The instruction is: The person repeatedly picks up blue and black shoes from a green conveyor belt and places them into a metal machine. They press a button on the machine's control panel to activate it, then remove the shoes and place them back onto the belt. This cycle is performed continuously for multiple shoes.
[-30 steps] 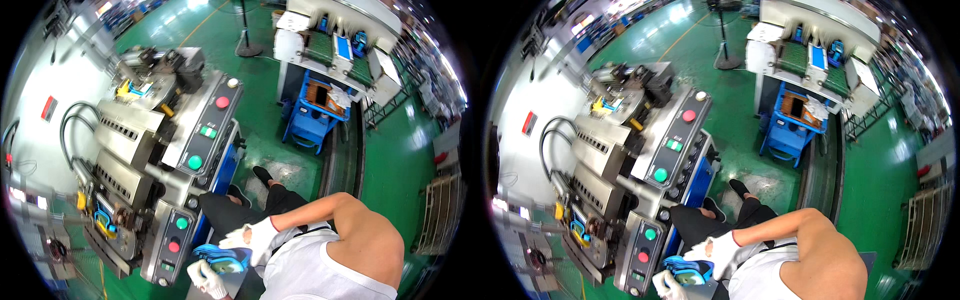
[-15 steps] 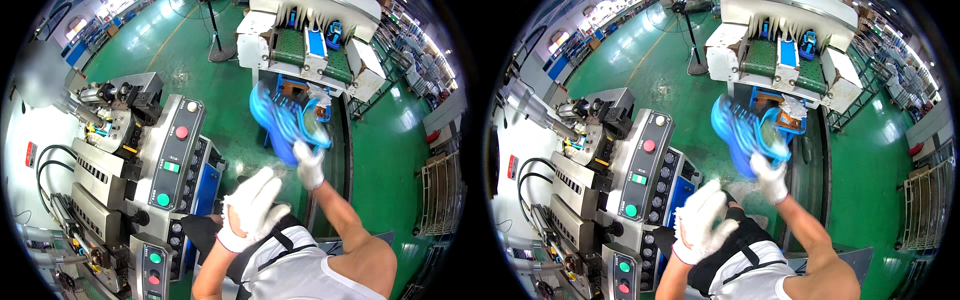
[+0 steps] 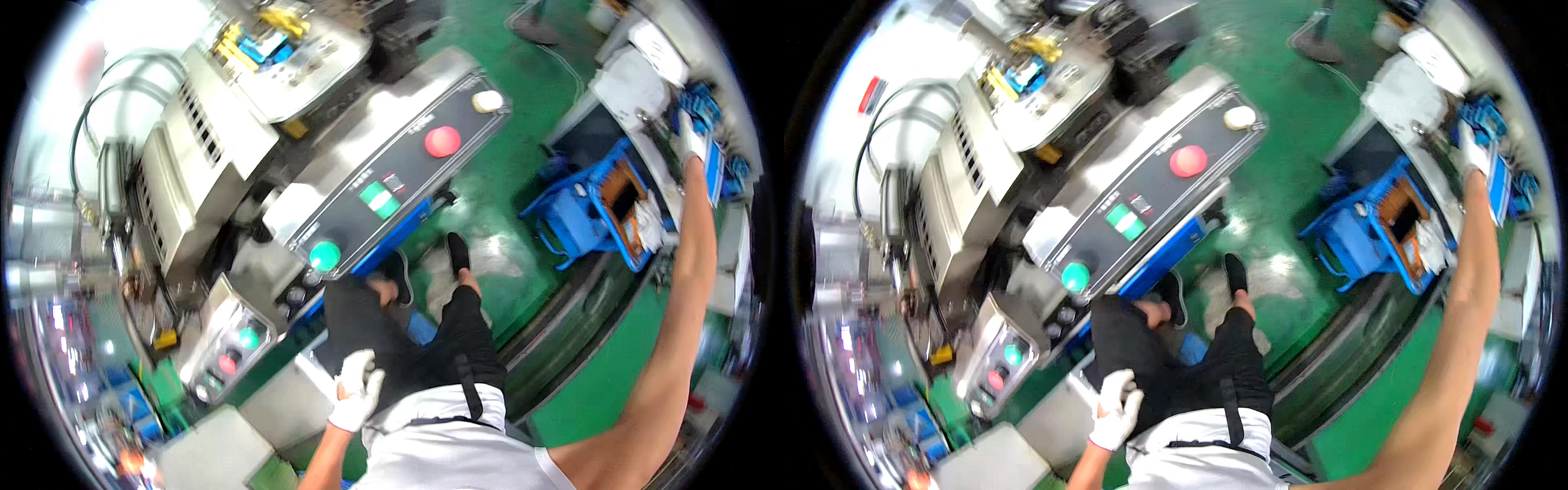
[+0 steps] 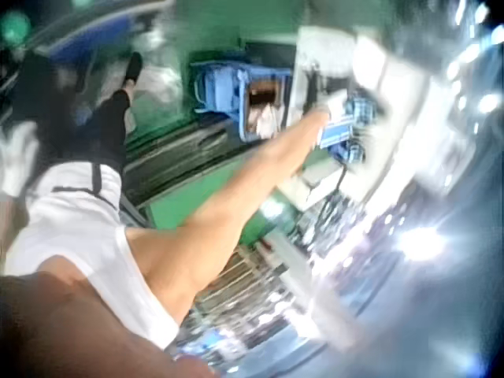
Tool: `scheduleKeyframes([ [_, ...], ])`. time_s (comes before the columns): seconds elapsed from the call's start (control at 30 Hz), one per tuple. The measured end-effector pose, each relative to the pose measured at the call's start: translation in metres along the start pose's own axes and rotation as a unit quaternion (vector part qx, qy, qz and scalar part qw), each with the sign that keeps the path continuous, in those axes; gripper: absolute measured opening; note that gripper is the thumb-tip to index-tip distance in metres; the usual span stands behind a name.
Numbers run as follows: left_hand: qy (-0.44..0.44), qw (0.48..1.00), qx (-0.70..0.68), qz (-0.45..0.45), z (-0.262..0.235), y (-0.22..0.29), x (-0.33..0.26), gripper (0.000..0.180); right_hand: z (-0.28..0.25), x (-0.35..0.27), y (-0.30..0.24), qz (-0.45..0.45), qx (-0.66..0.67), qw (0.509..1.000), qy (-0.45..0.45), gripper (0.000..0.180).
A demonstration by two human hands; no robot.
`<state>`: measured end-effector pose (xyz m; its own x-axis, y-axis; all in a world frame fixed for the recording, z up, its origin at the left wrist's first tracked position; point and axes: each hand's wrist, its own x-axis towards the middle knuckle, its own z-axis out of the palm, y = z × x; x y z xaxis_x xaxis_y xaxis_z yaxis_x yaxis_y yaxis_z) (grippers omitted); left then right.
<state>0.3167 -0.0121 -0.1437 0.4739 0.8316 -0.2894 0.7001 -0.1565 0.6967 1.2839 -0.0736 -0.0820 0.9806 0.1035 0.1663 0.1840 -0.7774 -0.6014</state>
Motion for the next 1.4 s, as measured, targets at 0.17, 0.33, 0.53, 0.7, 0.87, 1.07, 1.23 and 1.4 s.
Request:
scheduleKeyframes([
  [0.17,0.163,0.984,0.045,-0.053,-0.012,-0.031,-0.043,0.026,0.05,-0.034,0.011,-0.09,0.03,0.996,-0.005,0.089],
  [0.33,0.25,0.935,-0.03,-0.249,-0.007,-0.103,-0.126,0.019,0.104,-0.391,-0.024,-0.14,0.149,0.968,-0.145,0.067],
  [0.53,0.362,0.799,0.032,-0.48,0.067,-0.201,-0.354,0.023,0.14,-0.64,-0.013,-0.188,0.108,0.816,-0.536,0.071],
  [0.7,0.401,0.38,0.117,-0.825,0.17,-0.195,-0.595,0.036,0.151,-0.684,-0.067,-0.338,0.002,0.733,-0.59,0.074],
  [0.87,0.358,0.238,-0.025,-0.902,0.205,-0.128,-0.653,0.082,0.159,-0.681,-0.126,-0.459,-0.141,0.683,-0.551,0.074],
  [1.07,0.485,0.264,-0.095,-0.828,0.279,-0.159,-0.641,0.088,0.156,-0.688,-0.161,-0.531,-0.21,0.649,-0.503,0.078],
  [1.23,0.533,0.249,-0.091,-0.803,0.297,-0.177,-0.68,0.074,0.156,-0.676,-0.168,-0.5,-0.26,0.656,-0.501,0.079],
  [1.4,0.395,0.284,-0.101,-0.868,0.268,-0.163,-0.647,0.057,0.171,-0.667,-0.165,-0.496,-0.186,0.636,-0.561,0.075],
])
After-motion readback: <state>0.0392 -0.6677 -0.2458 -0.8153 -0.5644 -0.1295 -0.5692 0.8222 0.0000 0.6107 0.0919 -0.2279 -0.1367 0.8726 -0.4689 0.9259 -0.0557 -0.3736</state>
